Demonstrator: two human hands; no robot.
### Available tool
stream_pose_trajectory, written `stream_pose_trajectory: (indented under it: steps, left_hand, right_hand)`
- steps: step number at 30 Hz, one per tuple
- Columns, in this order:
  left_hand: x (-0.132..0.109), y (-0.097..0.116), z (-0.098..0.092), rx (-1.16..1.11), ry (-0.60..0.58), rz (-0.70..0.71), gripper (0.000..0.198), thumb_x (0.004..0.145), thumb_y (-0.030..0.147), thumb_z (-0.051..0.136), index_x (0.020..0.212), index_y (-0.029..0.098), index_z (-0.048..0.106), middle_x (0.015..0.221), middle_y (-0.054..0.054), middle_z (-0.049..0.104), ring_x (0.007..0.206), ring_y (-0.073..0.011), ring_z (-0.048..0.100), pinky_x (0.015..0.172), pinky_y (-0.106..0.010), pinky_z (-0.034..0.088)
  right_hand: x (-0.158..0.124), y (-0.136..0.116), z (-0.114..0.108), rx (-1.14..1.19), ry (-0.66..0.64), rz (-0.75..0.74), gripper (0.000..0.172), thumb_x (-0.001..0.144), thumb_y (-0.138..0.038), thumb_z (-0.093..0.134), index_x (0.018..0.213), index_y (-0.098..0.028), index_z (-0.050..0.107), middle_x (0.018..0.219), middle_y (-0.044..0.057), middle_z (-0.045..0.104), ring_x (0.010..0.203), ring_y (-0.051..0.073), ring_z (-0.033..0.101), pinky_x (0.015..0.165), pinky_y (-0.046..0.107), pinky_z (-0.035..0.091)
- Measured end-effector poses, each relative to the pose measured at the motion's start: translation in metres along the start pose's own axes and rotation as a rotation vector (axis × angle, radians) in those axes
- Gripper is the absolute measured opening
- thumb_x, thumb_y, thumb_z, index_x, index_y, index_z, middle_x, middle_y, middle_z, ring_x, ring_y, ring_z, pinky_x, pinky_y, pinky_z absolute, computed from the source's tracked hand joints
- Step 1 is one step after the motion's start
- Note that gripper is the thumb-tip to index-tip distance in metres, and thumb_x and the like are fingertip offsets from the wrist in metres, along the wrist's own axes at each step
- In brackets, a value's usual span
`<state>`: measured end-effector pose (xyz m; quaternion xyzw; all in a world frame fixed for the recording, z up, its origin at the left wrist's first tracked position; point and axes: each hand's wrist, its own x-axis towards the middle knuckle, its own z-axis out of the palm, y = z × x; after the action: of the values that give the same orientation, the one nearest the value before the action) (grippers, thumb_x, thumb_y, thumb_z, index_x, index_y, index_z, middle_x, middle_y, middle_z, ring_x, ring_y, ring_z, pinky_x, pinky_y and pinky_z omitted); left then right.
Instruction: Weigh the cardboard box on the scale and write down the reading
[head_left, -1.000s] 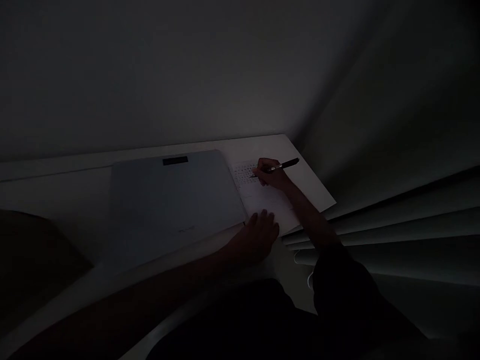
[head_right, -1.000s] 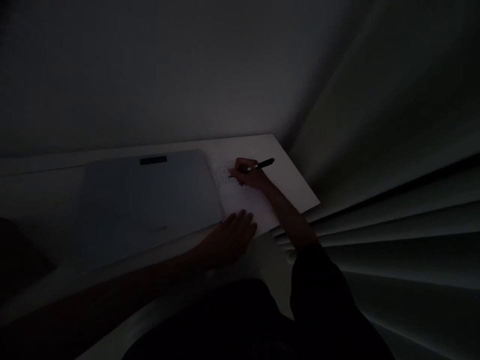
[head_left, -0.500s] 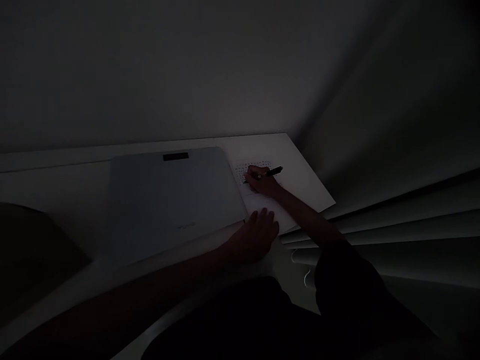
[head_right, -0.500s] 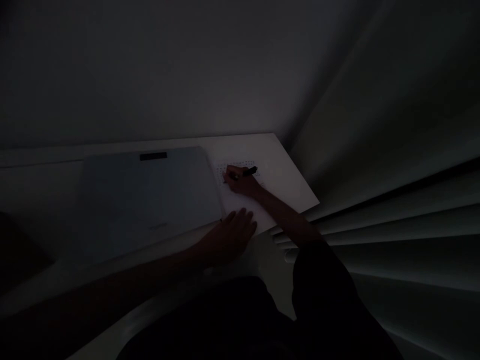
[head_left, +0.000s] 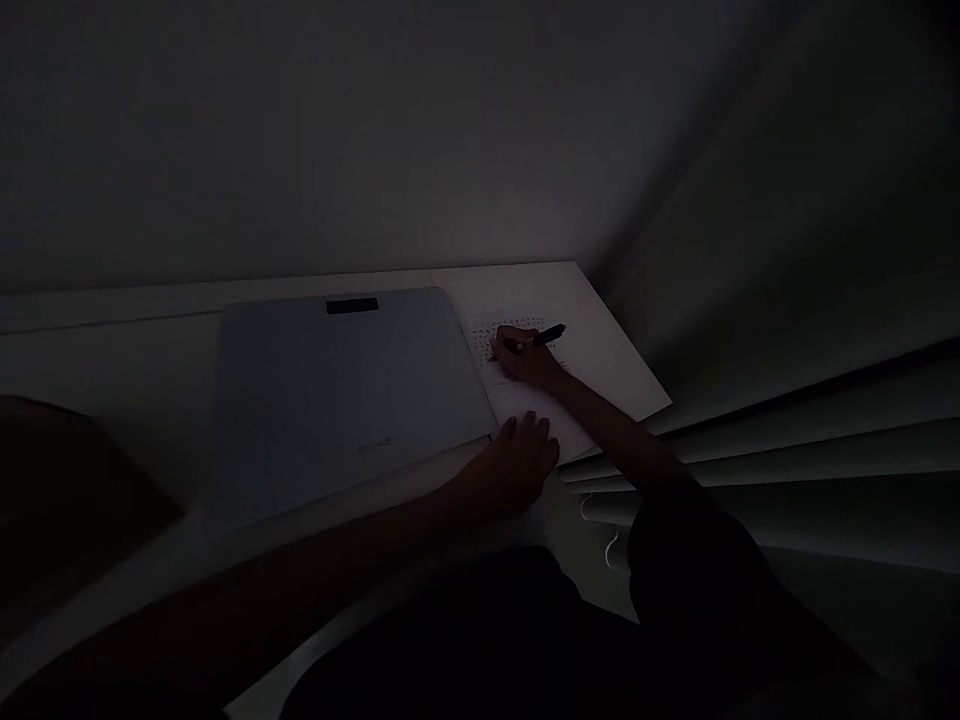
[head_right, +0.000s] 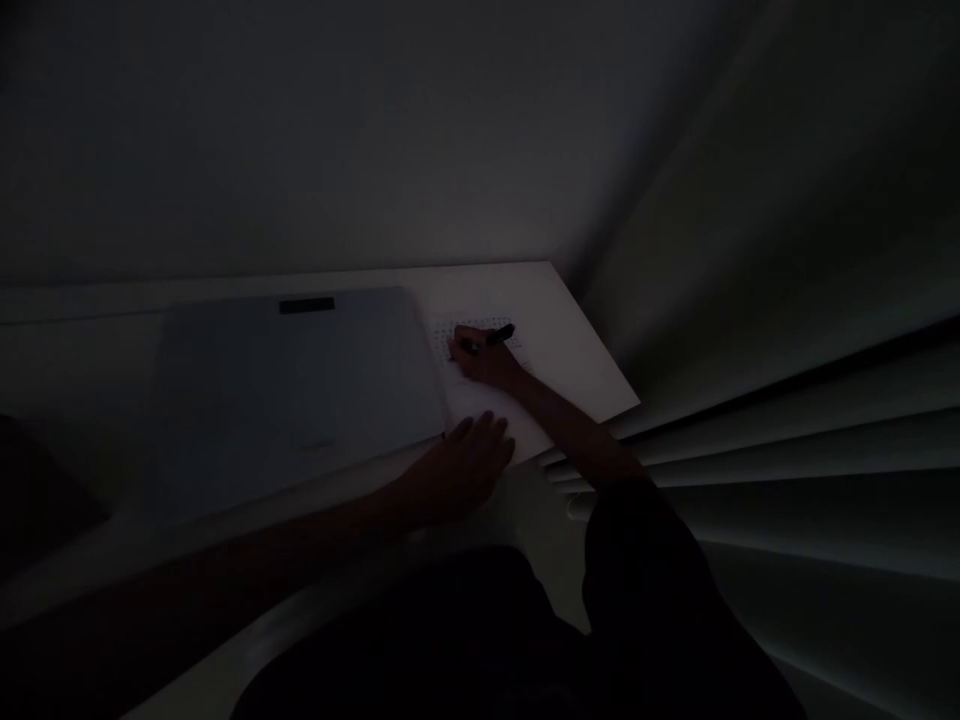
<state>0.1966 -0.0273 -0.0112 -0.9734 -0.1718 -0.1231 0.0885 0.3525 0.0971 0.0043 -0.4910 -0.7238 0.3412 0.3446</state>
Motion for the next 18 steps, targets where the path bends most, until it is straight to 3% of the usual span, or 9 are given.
stream_pose_trajectory:
  steps: [9, 18]
  left_hand:
    - [0.0018, -0.0012, -0.0067, -0.003, -0.078, 0.024, 0.046, 0.103, 0.026, 0.032, 0.141, 0.007, 0.050, 0.146, -0.025, 0.045, 0.133, -0.0422, 0.047, 0.104, -0.054, 0.040]
    - [-0.0001, 0.0002, 0.0011, -0.010, -0.045, 0.019, 0.047, 0.103, 0.025, 0.031, 0.142, 0.006, 0.048, 0.146, -0.026, 0.044, 0.134, -0.0432, 0.045, 0.105, -0.055, 0.039]
  right_hand:
    - [0.0000, -0.0034, -0.0017, -0.046, -0.039, 0.020, 0.033, 0.092, -0.040, 0.048, 0.068, -0.019, 0.040, 0.052, -0.003, 0.047, 0.050, 0.011, 0.048, 0.053, 0.023, 0.038]
    - [0.0003, 0.0018, 0.0009, 0.044, 0.004, 0.044, 0.032, 0.097, -0.036, 0.048, 0.070, -0.019, 0.041, 0.049, -0.005, 0.047, 0.041, 0.010, 0.044, 0.043, 0.022, 0.035]
